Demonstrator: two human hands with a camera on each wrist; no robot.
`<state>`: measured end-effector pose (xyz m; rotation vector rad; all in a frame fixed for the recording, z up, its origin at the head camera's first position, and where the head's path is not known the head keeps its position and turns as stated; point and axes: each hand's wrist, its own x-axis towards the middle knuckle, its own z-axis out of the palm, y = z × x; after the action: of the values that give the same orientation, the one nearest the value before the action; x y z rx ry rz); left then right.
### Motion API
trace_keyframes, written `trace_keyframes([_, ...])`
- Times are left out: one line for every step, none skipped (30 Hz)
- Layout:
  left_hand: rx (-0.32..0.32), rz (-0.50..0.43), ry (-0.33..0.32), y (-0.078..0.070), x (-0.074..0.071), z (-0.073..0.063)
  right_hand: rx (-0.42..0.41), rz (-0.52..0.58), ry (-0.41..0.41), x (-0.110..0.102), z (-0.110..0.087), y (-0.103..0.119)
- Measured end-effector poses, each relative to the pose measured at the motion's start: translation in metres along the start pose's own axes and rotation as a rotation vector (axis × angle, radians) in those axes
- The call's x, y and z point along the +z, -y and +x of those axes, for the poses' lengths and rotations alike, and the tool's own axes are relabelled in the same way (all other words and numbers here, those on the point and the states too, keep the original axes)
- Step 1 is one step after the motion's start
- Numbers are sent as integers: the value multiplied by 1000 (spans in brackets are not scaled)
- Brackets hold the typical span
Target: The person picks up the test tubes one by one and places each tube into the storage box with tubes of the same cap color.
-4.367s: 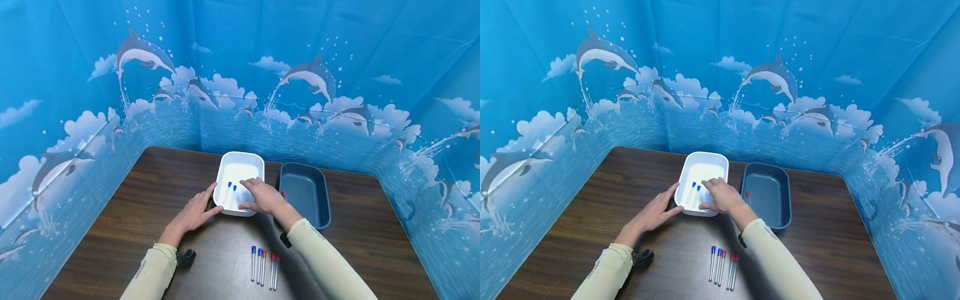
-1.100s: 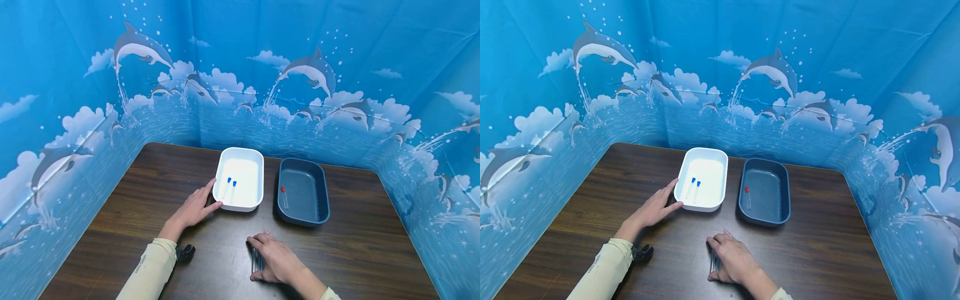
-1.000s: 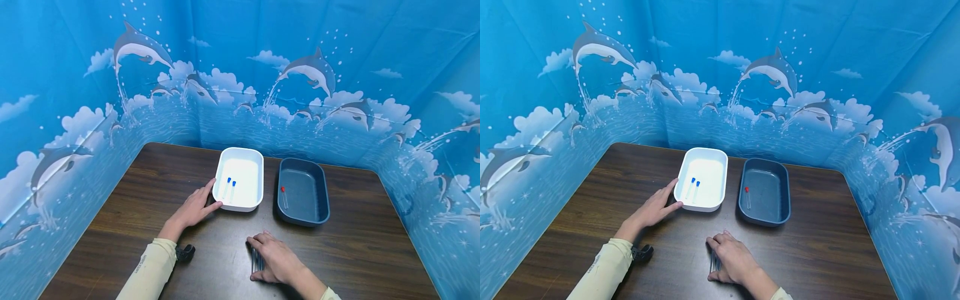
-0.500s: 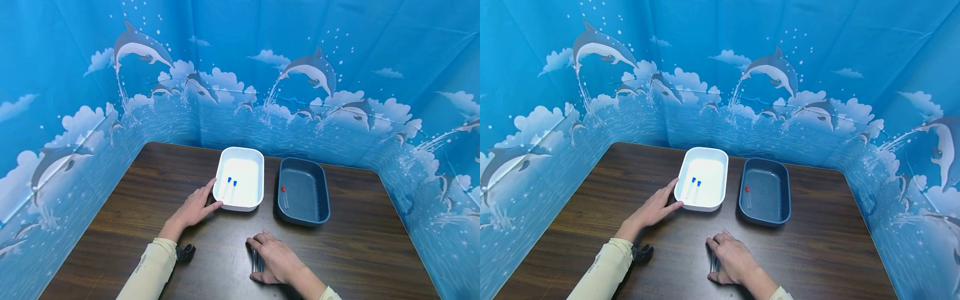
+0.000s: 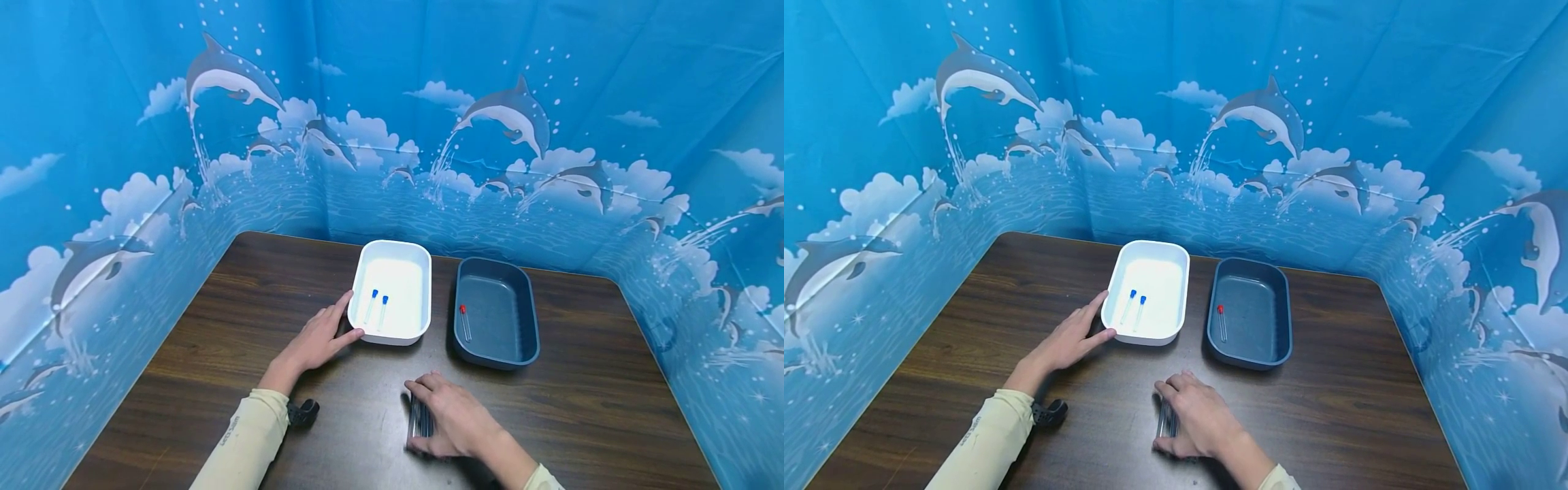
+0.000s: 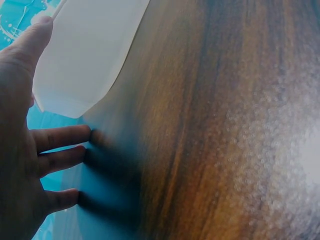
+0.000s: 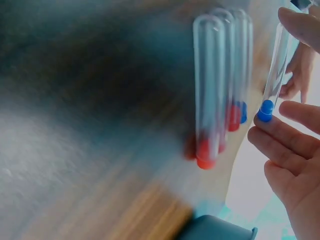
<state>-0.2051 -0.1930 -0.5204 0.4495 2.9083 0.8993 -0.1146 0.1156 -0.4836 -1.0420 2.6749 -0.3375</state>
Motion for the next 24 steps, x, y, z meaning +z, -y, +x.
trace_keyframes([2,-2,-1,0,0,0,3,0,-7,-2,0,0])
trace_keyframes([3,-2,-1,0,0,0,7,-1,-12,-4,0,-1])
trace_keyframes([4,-4,-2,0,0,0,9,-2,-17,-6,0,-1])
trace_keyframes([4,-5,-1,0,0,0,13,-2,-23,-8,-1,-2])
trace_keyframes([5,-5,-2,0,0,0,17,1,-29,-10,-1,-3])
trace_keyframes([4,-4,-2,0,0,0,19,4,-36,-12,-1,-3])
trace_keyframes([4,-4,-1,0,0,0,19,10,-43,-15,-1,-4])
trace_keyframes([4,-4,-1,0,0,0,22,15,-50,-18,0,-5])
trace_keyframes([2,-3,1,0,0,0,20,16,-61,-20,0,-5])
trace_keyframes([1,-3,2,0,0,0,18,15,-75,-23,0,-6])
trace_keyframes([1,-2,2,-1,0,0,14,15,-91,-26,1,-6])
trace_keyframes([0,-1,3,-1,0,-1,9,9,-110,-28,2,-7])
trace_keyframes([0,-2,3,-1,0,-1,4,3,-130,-30,2,-8])
trace_keyframes([-1,-1,3,-1,0,-1,0,-3,-150,-32,3,-8])
trace_keyframes([-2,-1,3,-1,0,-1,-5,-9,-170,-33,4,-9])
trace_keyframes([-2,-1,2,-1,0,-1,-7,-13,-189,-35,4,-9])
trace_keyframes([-1,-2,1,-1,0,-1,-7,-18,-206,-36,5,-10])
trace_keyframes([-2,-4,-1,-1,0,-1,-8,-22,-219,-38,6,-11])
trace_keyframes([-2,-5,-2,0,0,-1,-7,-26,-230,-39,7,-12])
trace_keyframes([-3,-4,-3,0,0,-1,-9,-32,-240,-40,8,-12])
trace_keyframes([-2,-4,-4,0,0,-1,-10,-38,-250,-41,9,-13])
trace_keyframes([-2,-4,-4,0,0,0,-9,-44,-259,-42,10,-14])
trace_keyframes([-3,-3,-3,0,0,0,-9,-51,-268,-44,11,-14])
trace_keyframes([-3,0,-3,0,0,0,-11,-57,-278,-45,12,-15])
